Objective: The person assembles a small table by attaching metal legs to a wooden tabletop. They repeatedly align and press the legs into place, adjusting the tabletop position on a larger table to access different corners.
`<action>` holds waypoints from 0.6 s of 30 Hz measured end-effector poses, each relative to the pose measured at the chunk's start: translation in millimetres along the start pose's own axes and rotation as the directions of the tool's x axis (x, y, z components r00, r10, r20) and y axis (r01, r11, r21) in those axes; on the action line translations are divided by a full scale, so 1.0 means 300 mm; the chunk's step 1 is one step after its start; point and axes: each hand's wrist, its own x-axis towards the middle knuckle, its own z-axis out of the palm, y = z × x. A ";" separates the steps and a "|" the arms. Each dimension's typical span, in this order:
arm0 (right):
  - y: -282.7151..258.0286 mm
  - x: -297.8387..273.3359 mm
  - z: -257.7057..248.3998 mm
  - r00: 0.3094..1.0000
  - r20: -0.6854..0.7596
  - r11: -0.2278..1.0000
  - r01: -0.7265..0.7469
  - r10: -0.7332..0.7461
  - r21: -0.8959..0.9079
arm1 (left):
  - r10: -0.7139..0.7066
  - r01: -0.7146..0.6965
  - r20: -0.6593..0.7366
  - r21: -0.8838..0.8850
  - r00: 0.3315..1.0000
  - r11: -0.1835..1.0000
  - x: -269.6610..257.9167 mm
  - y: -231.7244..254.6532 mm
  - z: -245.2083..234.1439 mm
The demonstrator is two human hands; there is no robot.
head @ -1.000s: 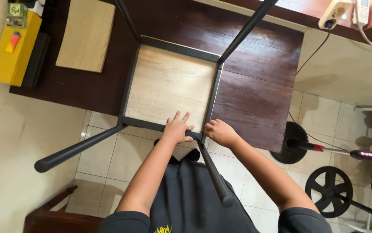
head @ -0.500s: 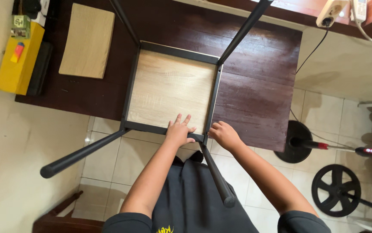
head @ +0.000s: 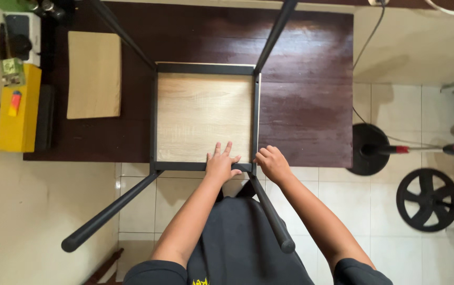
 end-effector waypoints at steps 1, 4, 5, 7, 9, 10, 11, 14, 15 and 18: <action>-0.005 -0.003 0.001 1.000 -0.007 1.000 -0.016 0.016 0.010 | -0.001 0.001 0.009 -0.004 1.000 1.000 0.000 0.001 -0.004; -0.018 -0.006 0.004 0.998 -0.036 0.998 -0.050 0.051 0.025 | -0.003 0.003 0.020 -0.006 1.000 1.000 -0.007 0.005 -0.014; -0.022 -0.008 0.006 0.997 -0.052 0.998 -0.060 0.061 0.021 | 0.003 -0.003 0.018 0.005 1.000 1.000 -0.007 0.005 -0.016; -0.026 -0.013 0.014 0.993 -0.074 0.996 -0.088 0.088 0.009 | 0.012 -0.012 0.008 0.017 1.000 1.000 -0.002 0.005 -0.015; -0.035 -0.021 0.030 0.989 -0.085 0.992 -0.125 0.124 -0.003 | 0.016 -0.016 -0.007 0.019 1.000 1.000 0.000 0.002 -0.007; -0.045 -0.027 0.038 0.984 -0.096 0.988 -0.151 0.149 -0.011 | 0.018 -0.018 -0.006 0.021 1.000 1.000 -0.002 0.001 0.000; -0.050 -0.028 0.045 0.979 -0.108 0.984 -0.174 0.171 -0.020 | 0.019 -0.019 -0.010 0.022 1.000 1.000 0.001 0.000 0.002; -0.065 -0.032 0.059 0.965 -0.130 0.972 -0.233 0.228 -0.031 | 0.028 -0.027 -0.017 0.030 0.999 0.999 0.009 -0.004 0.005; -0.071 -0.036 0.062 0.960 -0.133 0.967 -0.251 0.245 -0.031 | 0.031 -0.030 -0.018 0.032 0.999 0.999 0.007 -0.006 0.008; -0.062 -0.041 0.051 0.966 -0.136 0.974 -0.225 0.222 -0.009 | 0.032 -0.032 -0.005 0.031 0.999 0.999 0.007 -0.004 0.010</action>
